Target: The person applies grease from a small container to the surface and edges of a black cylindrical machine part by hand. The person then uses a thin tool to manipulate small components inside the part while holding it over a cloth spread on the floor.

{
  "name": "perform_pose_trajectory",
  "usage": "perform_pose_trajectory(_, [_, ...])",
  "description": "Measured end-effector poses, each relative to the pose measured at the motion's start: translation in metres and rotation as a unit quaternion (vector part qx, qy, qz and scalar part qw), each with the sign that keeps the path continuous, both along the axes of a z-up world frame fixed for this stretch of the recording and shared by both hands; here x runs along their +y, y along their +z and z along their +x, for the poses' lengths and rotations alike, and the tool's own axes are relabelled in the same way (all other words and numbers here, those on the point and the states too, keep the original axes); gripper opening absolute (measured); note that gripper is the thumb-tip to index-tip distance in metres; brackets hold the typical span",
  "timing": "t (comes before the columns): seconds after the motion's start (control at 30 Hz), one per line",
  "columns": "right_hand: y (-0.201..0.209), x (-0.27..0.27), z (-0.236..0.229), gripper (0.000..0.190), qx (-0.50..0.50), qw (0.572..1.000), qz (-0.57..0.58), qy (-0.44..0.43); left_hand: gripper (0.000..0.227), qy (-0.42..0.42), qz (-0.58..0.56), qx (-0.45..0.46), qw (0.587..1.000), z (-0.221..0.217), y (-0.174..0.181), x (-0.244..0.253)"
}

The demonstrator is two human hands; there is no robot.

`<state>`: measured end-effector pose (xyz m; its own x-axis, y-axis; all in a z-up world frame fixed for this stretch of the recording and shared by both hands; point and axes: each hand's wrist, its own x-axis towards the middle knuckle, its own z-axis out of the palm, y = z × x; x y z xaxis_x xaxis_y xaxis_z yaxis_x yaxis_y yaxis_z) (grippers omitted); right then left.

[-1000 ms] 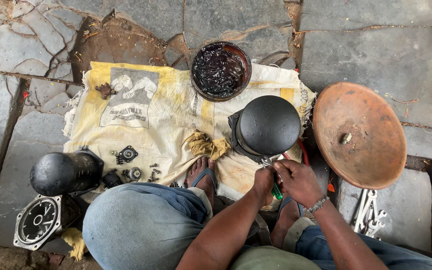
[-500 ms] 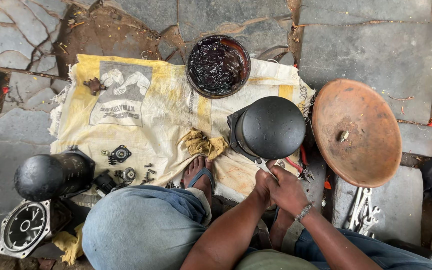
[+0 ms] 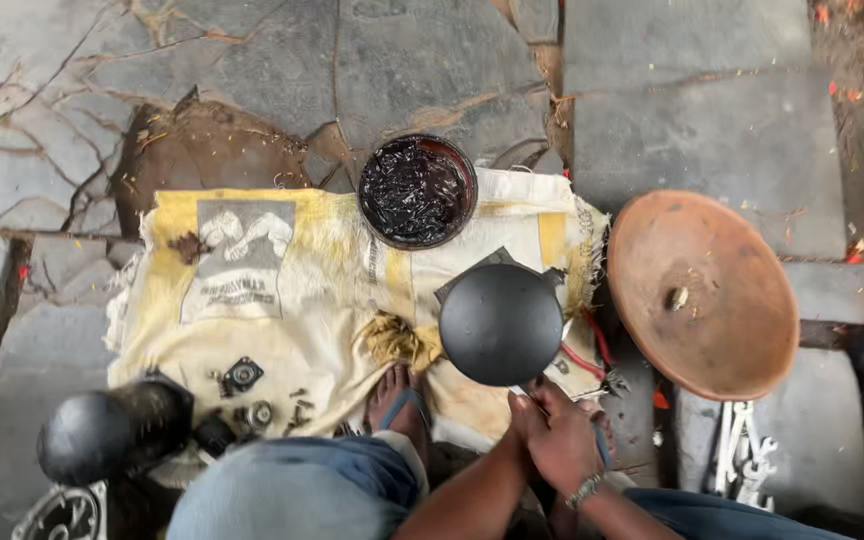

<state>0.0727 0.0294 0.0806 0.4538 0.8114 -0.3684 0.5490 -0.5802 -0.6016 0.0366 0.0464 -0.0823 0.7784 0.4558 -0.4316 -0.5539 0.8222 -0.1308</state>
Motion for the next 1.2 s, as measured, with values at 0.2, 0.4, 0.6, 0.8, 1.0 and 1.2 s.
perform_pose_trajectory(0.2, [-0.011,-0.009,0.011,0.027,0.045,0.997,0.061,0.029,0.041,0.002,0.004,0.037,0.999,0.0,0.007,-0.001])
perform_pose_trajectory(0.4, [-0.011,-0.003,0.026,0.026,0.11,0.992,0.005,0.065,0.036,-0.171,0.041,0.382,0.907,-0.026,0.027,-0.009])
perform_pose_trajectory(0.6, [0.001,0.012,0.043,0.028,0.133,0.977,-0.148,0.076,0.029,-0.306,0.176,0.367,0.861,-0.042,0.041,-0.023])
perform_pose_trajectory(0.8, [-0.005,0.009,0.047,0.03,0.051,0.982,-0.027,0.18,0.03,-0.41,0.235,0.469,0.746,-0.031,0.022,-0.037])
perform_pose_trajectory(1.0, [-0.004,0.005,0.062,0.026,0.2,0.958,-0.118,0.167,0.032,-0.211,0.05,0.678,0.703,-0.079,0.058,0.004])
perform_pose_trajectory(1.2, [-0.017,0.012,0.114,0.026,0.112,0.937,0.159,0.29,0.086,0.121,0.425,0.716,0.54,-0.113,0.235,0.068])
